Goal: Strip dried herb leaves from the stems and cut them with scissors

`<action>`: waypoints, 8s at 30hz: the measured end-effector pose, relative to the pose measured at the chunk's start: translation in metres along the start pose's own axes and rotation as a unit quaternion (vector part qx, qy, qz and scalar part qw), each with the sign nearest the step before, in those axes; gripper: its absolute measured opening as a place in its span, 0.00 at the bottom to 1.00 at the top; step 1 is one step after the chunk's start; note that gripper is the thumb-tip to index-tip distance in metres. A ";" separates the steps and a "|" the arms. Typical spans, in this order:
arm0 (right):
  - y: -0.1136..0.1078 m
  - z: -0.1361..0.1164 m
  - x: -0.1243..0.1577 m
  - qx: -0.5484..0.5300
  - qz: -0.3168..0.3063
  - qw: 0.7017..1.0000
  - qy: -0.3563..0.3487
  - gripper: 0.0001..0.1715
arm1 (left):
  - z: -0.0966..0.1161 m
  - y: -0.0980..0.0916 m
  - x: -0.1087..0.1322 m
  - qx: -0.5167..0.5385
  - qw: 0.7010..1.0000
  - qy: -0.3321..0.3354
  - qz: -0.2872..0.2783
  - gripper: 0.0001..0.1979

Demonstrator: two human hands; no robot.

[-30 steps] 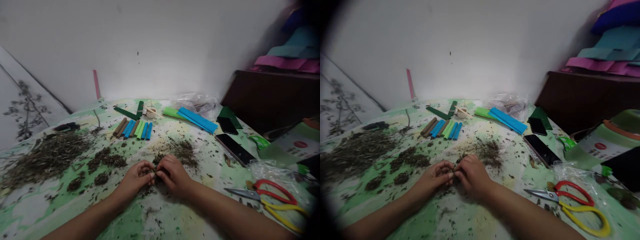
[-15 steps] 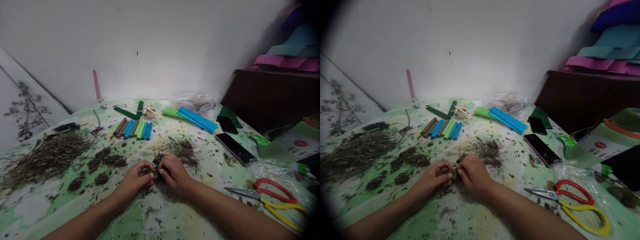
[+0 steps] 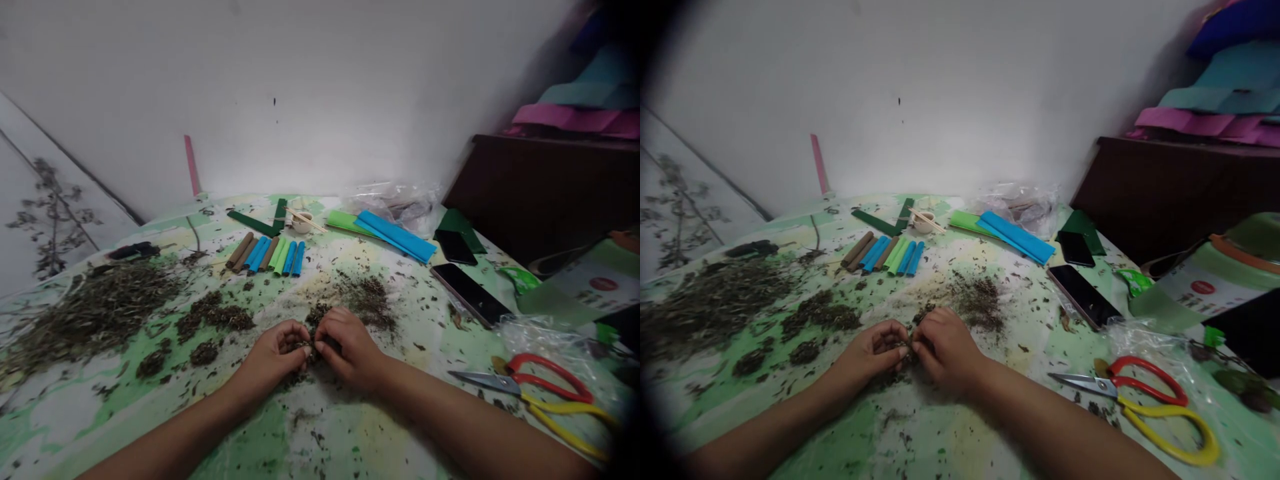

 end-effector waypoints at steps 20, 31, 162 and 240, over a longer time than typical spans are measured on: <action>-0.003 0.009 -0.001 0.006 0.017 0.999 0.045 0.10 | 0.005 -0.001 0.003 -0.031 0.999 0.010 0.022 0.06; -0.007 0.000 0.000 -0.010 0.020 1.000 0.013 0.04 | 0.003 -0.002 0.002 -0.020 1.000 0.010 0.020 0.09; -0.003 0.001 0.000 -0.024 0.029 0.999 -0.017 0.08 | -0.006 -0.002 0.001 -0.020 1.000 0.003 -0.019 0.15; 0.004 0.002 0.001 0.023 -0.010 1.000 0.004 0.05 | -0.005 -0.007 0.001 0.052 0.998 0.021 0.017 0.13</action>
Point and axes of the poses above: each hand's wrist, its own x-axis away from the middle knuckle, its own y-axis out of the palm, z = x × y, the point moved 7 cm from there along -x, towards the middle knuckle, and after that the axes turned 10 degrees about -z, right-handed, at the moved point
